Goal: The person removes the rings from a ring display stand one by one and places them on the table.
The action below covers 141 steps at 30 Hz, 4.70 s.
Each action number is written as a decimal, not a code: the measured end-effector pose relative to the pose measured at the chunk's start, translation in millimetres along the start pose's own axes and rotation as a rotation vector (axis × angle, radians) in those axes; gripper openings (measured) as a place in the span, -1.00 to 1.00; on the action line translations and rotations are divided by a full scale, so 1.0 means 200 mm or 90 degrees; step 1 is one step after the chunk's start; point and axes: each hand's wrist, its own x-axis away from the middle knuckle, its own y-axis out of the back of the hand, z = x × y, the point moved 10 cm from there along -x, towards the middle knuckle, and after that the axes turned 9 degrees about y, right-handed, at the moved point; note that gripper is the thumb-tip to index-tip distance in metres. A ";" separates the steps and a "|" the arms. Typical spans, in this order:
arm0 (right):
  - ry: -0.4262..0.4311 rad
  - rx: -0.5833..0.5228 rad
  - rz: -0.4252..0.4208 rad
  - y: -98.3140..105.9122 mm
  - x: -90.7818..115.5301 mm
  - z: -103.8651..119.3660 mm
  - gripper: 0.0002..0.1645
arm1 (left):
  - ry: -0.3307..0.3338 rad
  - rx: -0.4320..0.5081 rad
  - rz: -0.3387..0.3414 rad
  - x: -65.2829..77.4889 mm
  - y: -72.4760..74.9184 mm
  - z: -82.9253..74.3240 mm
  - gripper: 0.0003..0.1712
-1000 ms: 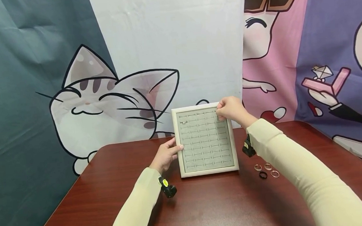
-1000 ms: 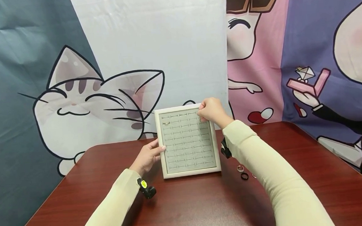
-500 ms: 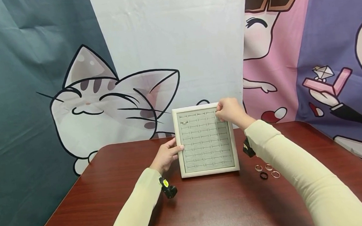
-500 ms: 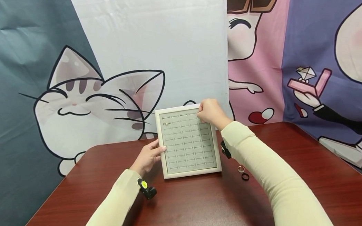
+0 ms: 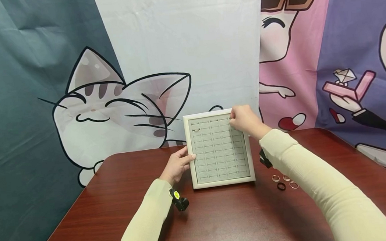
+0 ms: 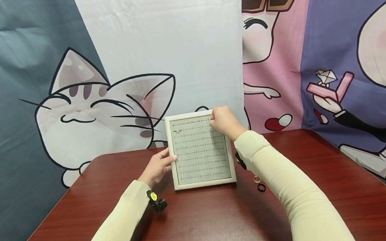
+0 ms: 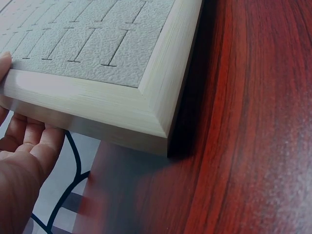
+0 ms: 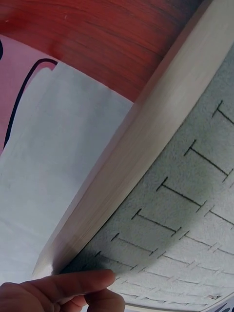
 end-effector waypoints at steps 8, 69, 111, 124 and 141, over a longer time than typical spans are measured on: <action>0.011 0.006 -0.004 0.00 0.01 0.01 -0.96 | -0.002 0.007 0.001 0.00 0.00 0.01 -0.41; -0.035 -0.546 0.059 -0.18 0.44 -0.21 -0.92 | 0.006 -0.006 -0.006 0.02 0.00 0.01 -0.40; -0.021 -0.680 0.207 -0.34 1.01 -0.35 -0.83 | 0.004 0.002 0.001 0.00 0.00 0.01 -0.42; -0.044 -0.652 0.235 -0.35 1.11 -0.40 -0.87 | 0.000 0.001 -0.008 0.02 0.00 -0.01 -0.43; -0.052 -0.547 0.270 -0.38 1.16 -0.45 -0.96 | -0.003 0.009 -0.002 0.01 0.01 -0.01 -0.45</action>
